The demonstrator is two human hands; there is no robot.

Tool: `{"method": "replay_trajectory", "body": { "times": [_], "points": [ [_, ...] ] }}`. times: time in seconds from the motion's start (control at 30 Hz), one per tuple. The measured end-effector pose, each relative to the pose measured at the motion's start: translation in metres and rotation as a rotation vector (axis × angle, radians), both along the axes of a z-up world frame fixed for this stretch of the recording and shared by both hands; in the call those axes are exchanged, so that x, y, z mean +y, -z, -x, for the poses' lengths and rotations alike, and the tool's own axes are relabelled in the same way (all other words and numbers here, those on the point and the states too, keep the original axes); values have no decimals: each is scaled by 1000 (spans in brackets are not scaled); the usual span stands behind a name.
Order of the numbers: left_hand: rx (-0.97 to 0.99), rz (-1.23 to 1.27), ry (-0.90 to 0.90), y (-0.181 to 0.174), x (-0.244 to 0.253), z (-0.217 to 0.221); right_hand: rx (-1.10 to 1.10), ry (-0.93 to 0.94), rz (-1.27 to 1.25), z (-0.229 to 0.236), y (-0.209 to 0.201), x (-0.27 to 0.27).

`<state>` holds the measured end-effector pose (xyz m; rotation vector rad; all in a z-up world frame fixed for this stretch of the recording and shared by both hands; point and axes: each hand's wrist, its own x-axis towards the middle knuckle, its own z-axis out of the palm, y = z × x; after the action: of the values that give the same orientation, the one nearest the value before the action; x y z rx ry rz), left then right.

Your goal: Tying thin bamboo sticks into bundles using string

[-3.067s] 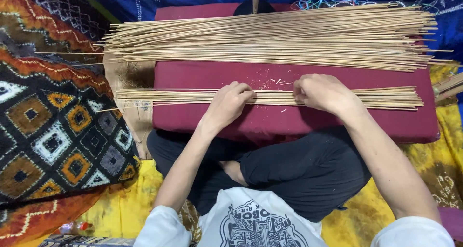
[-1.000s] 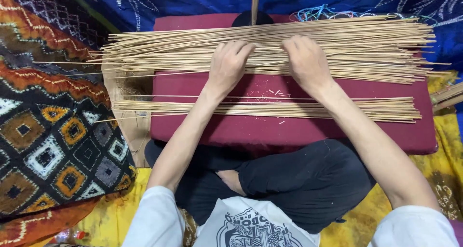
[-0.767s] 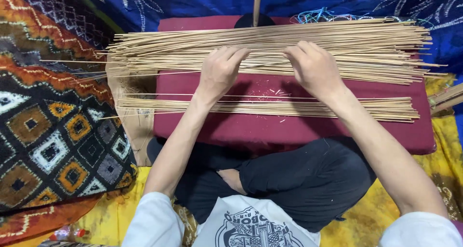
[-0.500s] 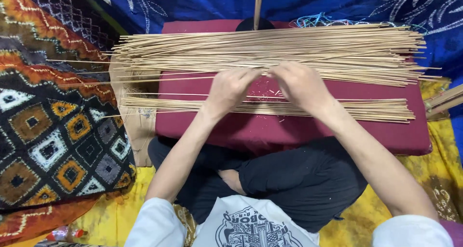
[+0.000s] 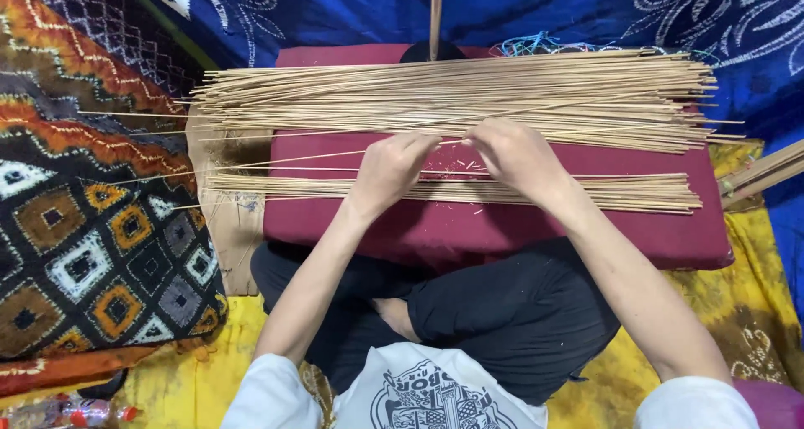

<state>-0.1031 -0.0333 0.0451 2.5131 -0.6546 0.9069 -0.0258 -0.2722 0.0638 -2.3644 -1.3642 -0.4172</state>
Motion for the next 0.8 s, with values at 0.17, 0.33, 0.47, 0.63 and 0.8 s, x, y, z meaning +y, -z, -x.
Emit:
{"method": "replay_trajectory", "body": {
  "times": [0.17, 0.33, 0.47, 0.63, 0.8],
  "points": [
    [-28, -23, -18, -2, -2, -1, 30, -1, -10, 5, -7, 1],
    [-58, -63, -59, 10, 14, -10, 25, 16, -15, -5, 2, -6],
    [-84, -58, -53, 15, -1, -10, 8, -2, -28, 3, -3, 4],
    [-70, -64, -43, 7, 2, -4, 42, -23, -45, -8, 4, -9],
    [-68, -44, -54, 12, -4, -1, 112, -38, -29, 3, 0, 2]
  ]
}}
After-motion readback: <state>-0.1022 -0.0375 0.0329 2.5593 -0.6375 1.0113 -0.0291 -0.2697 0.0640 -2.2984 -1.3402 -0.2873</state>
